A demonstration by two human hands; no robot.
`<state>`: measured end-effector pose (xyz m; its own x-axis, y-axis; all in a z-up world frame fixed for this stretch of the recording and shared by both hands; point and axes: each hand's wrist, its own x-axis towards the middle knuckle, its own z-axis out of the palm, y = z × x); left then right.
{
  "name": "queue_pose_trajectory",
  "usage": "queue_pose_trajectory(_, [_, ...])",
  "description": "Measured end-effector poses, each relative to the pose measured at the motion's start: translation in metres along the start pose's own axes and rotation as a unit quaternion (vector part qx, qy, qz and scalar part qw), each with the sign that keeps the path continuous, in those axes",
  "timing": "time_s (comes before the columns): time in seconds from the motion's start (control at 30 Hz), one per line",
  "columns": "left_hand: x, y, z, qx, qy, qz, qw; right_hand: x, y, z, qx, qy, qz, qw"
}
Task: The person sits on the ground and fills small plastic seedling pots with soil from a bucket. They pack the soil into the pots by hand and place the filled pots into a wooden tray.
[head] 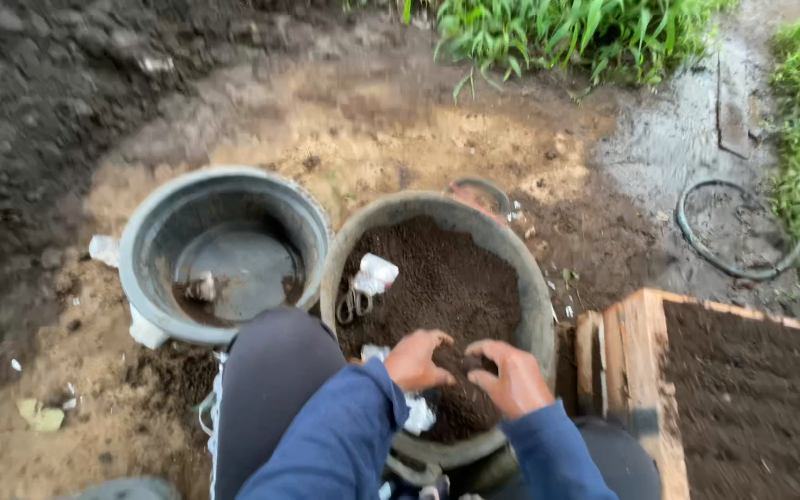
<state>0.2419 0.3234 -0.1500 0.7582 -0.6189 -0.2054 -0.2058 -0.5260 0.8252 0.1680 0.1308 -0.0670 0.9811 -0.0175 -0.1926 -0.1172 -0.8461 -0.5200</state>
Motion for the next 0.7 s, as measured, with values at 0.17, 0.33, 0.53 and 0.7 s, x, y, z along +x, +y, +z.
queue_pose_trajectory(0.17, [-0.027,0.022,-0.023,-0.019,-0.03,-0.026,0.999,-0.014,-0.012,0.001,-0.025,-0.005,-0.017,1.0])
queue_pose_trajectory(0.33, [-0.02,0.03,-0.029,-0.071,-0.037,-0.008,0.997,-0.017,-0.033,-0.019,0.01,-0.006,-0.008,1.0])
queue_pose_trajectory(0.53, [-0.001,0.002,-0.003,-0.022,-0.032,-0.023,0.999,-0.019,-0.037,-0.025,0.024,-0.003,0.02,1.0])
queue_pose_trajectory(0.7, [-0.008,0.004,0.007,0.074,0.067,-0.017,0.995,-0.025,-0.024,-0.053,0.03,0.021,0.042,0.998])
